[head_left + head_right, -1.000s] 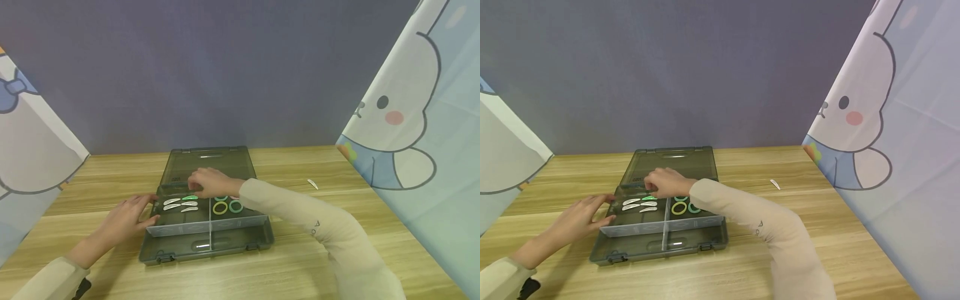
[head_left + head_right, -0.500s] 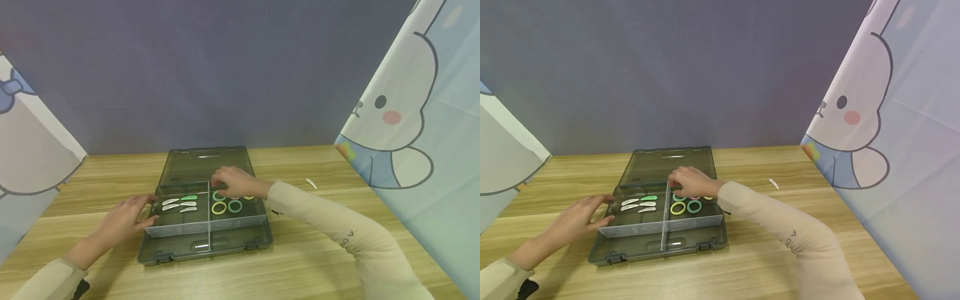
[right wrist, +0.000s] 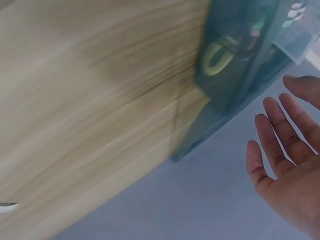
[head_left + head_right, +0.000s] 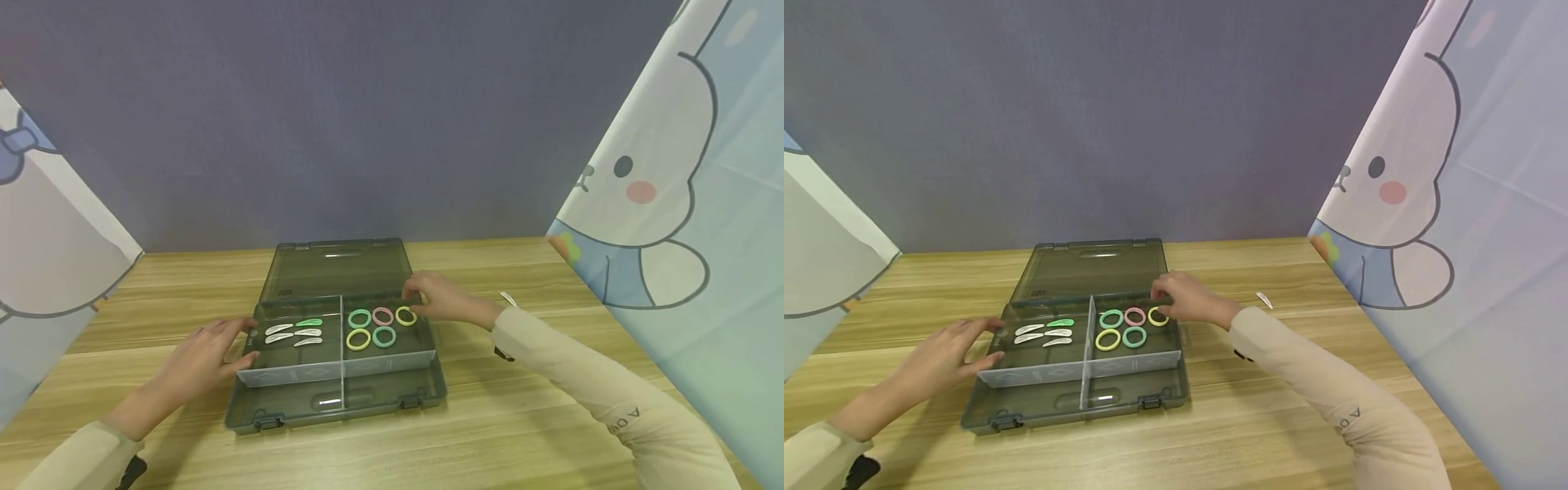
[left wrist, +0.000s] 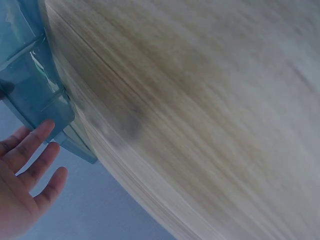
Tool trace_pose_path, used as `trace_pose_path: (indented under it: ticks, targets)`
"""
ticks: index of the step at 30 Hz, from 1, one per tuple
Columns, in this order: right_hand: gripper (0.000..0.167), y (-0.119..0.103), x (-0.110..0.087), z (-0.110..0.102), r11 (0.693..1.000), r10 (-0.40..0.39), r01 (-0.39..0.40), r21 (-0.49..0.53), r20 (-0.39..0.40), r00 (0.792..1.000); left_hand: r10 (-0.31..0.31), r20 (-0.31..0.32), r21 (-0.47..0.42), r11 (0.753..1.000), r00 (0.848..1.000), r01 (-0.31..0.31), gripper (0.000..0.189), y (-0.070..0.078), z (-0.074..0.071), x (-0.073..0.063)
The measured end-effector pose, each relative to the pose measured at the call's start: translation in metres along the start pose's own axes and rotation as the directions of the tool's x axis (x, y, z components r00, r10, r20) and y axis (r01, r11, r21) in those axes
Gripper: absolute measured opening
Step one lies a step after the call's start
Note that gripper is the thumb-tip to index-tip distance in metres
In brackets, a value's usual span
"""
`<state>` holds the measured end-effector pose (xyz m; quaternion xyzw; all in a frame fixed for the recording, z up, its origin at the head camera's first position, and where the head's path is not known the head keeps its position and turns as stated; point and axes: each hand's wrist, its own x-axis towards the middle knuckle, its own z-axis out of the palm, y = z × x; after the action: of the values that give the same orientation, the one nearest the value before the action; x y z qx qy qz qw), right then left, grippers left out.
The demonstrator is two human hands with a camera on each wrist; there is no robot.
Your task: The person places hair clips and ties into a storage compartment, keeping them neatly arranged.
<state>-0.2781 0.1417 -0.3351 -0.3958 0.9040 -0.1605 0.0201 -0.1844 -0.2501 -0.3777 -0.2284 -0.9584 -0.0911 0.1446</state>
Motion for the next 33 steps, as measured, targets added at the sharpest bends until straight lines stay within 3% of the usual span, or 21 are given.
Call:
trace_pose_path:
  ticks: [9, 17, 33]
  targets:
    - [0.021, 0.03, -0.031, -0.006, 0.99, 0.131, -0.129, 0.055, -0.035, 0.991, -0.001, -0.003, 0.003, 1.0, 1.0, 0.001, 0.049, -0.001, 0.001, 0.0]
    - [0.017, 0.061, -0.056, -0.004, 0.987, 0.152, -0.146, 0.071, -0.089, 0.984, 0.006, -0.009, 0.007, 1.0, 1.0, -0.006, 0.049, -0.001, 0.002, 0.0]
    - [0.019, 0.111, -0.098, 0.003, 0.96, 0.276, -0.266, 0.083, -0.159, 0.948, -0.003, -0.002, -0.002, 1.0, 1.0, 0.003, 0.048, 0.0, 0.0, 0.0]
